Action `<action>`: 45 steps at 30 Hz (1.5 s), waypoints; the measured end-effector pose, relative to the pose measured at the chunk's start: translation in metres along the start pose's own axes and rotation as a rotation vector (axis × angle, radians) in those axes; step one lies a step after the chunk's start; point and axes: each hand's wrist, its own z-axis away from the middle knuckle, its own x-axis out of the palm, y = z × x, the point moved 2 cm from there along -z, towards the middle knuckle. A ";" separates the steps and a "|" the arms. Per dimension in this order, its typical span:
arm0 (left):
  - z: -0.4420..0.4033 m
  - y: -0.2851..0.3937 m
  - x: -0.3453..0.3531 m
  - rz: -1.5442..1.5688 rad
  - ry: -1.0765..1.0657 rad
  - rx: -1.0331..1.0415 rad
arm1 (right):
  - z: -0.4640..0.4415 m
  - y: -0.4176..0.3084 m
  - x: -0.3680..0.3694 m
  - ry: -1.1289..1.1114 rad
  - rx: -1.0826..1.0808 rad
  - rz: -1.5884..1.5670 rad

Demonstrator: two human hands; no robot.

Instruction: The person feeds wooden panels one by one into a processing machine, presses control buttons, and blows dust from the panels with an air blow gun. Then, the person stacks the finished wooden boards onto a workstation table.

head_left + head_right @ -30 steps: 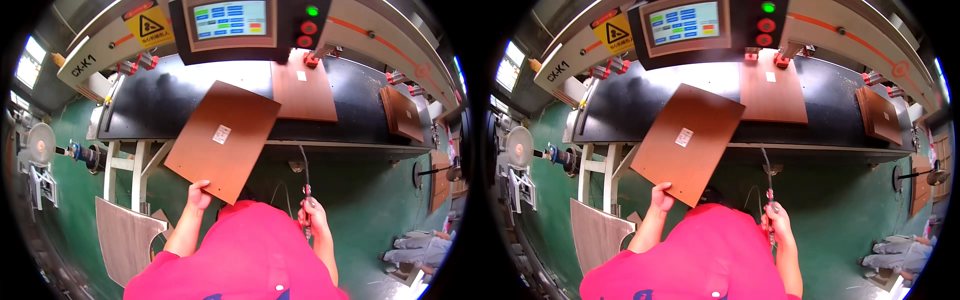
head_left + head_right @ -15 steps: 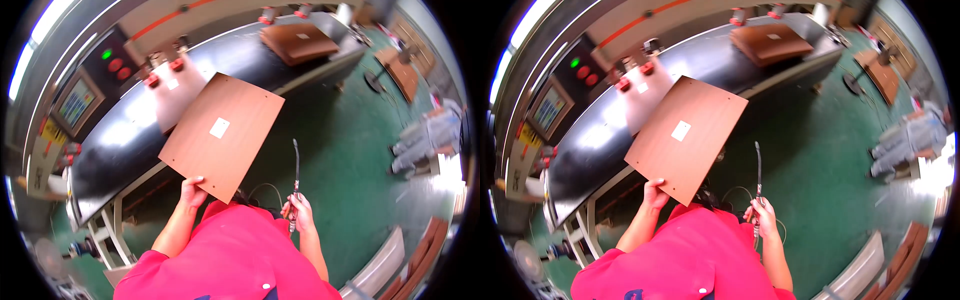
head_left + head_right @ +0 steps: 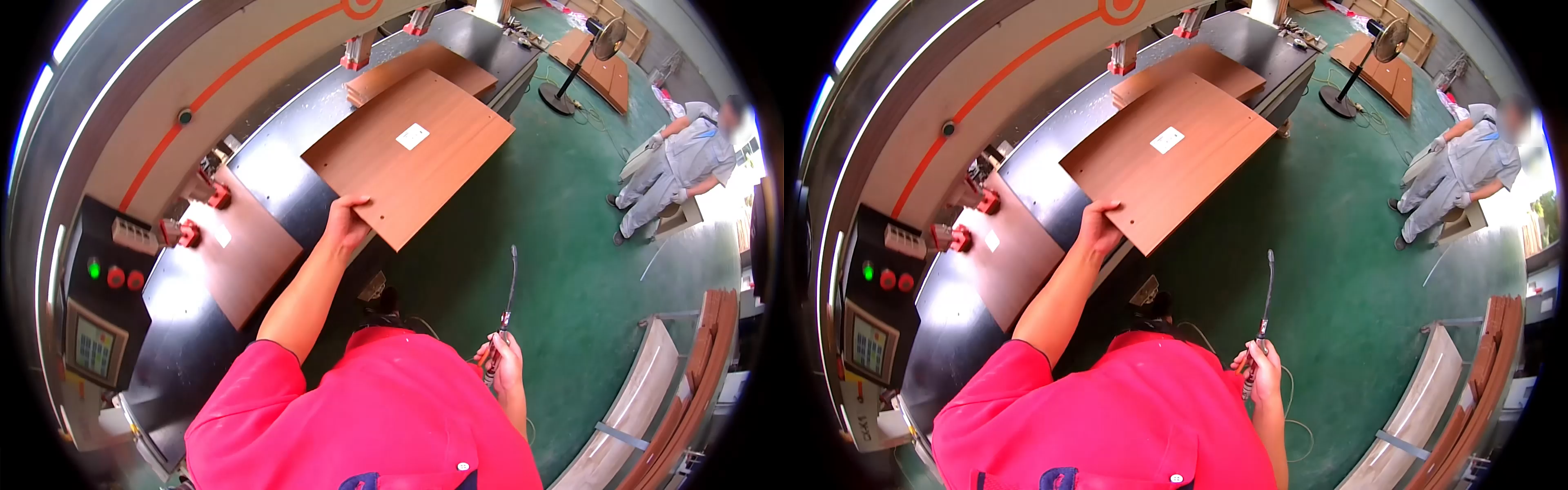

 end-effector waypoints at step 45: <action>-0.046 -0.029 -0.024 -0.651 -0.040 0.028 | -0.140 -0.062 0.047 -0.307 0.145 0.282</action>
